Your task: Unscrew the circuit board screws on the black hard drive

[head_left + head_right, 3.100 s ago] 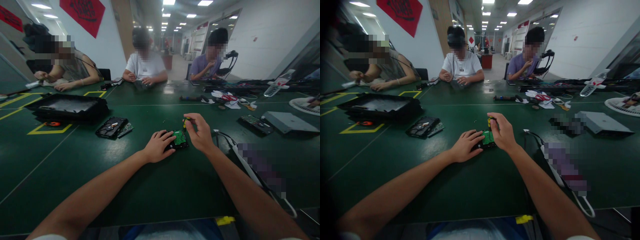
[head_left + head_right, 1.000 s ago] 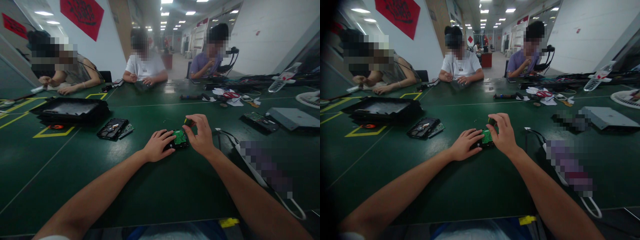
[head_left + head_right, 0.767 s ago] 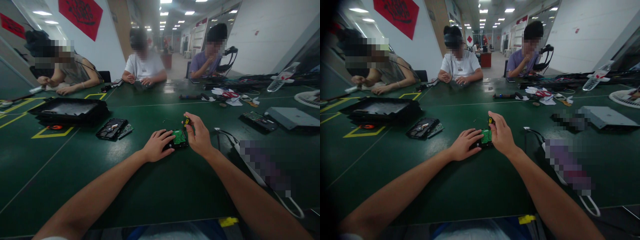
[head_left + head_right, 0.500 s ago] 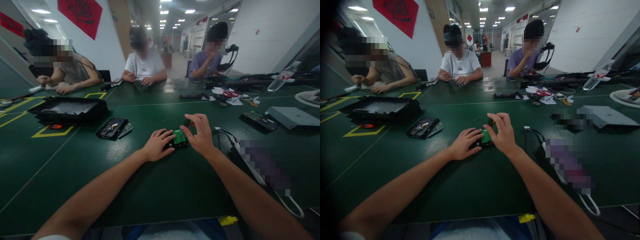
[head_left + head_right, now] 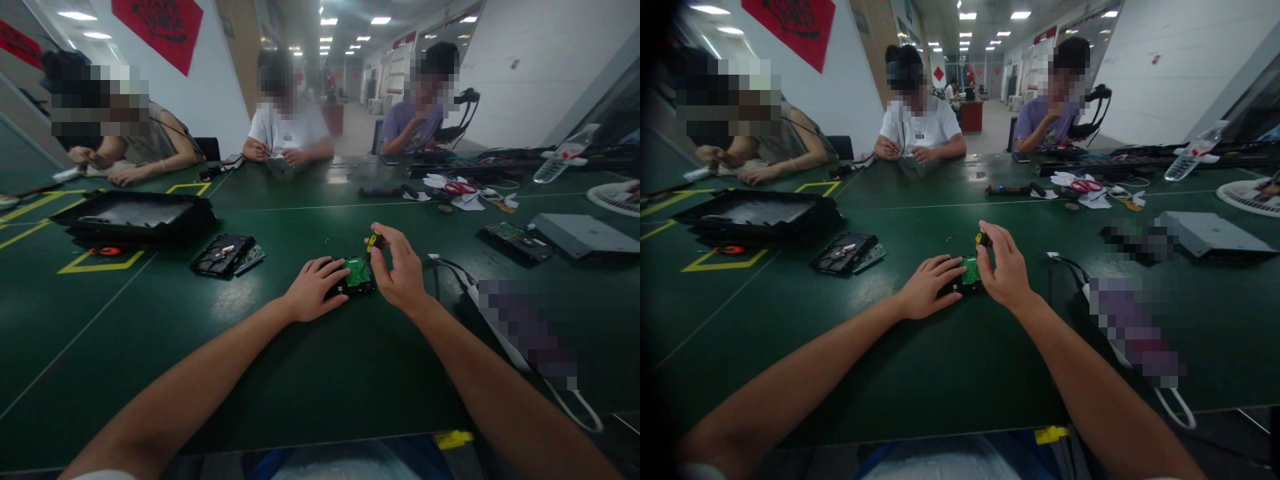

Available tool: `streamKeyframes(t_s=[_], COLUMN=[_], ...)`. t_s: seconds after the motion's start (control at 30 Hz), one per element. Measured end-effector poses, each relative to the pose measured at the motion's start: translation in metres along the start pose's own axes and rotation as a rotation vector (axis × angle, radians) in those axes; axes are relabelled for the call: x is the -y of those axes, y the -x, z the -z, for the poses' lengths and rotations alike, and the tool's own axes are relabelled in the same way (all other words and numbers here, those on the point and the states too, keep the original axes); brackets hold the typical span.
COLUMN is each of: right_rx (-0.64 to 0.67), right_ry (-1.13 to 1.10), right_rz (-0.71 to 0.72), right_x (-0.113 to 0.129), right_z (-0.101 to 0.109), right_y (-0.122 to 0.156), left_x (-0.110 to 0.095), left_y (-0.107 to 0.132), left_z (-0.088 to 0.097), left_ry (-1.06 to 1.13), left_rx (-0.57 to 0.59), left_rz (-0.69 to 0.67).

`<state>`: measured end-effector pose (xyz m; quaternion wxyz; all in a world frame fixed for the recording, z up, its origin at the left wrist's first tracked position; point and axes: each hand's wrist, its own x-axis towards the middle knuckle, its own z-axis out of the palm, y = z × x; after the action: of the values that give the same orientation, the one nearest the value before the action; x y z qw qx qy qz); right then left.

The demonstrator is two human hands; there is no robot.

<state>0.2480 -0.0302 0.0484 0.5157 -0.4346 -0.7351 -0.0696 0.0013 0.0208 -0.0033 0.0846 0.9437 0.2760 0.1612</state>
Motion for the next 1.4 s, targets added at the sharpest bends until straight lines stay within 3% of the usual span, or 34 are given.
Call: streamKeyframes(t_s=[0.27,0.47,0.67,0.9,1.4], right_rx=[-0.048,-0.007,-0.090,-0.038,-0.087], right_ry=[0.062,0.006,0.049,0.007,0.046], right_rz=[0.010,0.010,0.023,0.008,0.031], right_x=[-0.0023,-0.0027,-0.0026,-0.0032,-0.0038], right_z=[-0.0010,-0.0012,-0.0016,-0.0018,-0.0018], right_y=[0.0017,0.0013,0.0017,0.0023,0.0021], left_x=[-0.0012,-0.0024,-0.0016,0.0000,-0.0008], left_y=[-0.0004,-0.0001,-0.0008,-0.0007,-0.0003], left_z=[0.0016,0.0022,0.0018,-0.0007,0.0010], left_ry=[0.005,0.022,0.009,0.005,0.007], left_rx=[0.005,0.009,0.016,0.005,0.015], left_rz=[0.002,0.007,0.008,0.004,0.009])
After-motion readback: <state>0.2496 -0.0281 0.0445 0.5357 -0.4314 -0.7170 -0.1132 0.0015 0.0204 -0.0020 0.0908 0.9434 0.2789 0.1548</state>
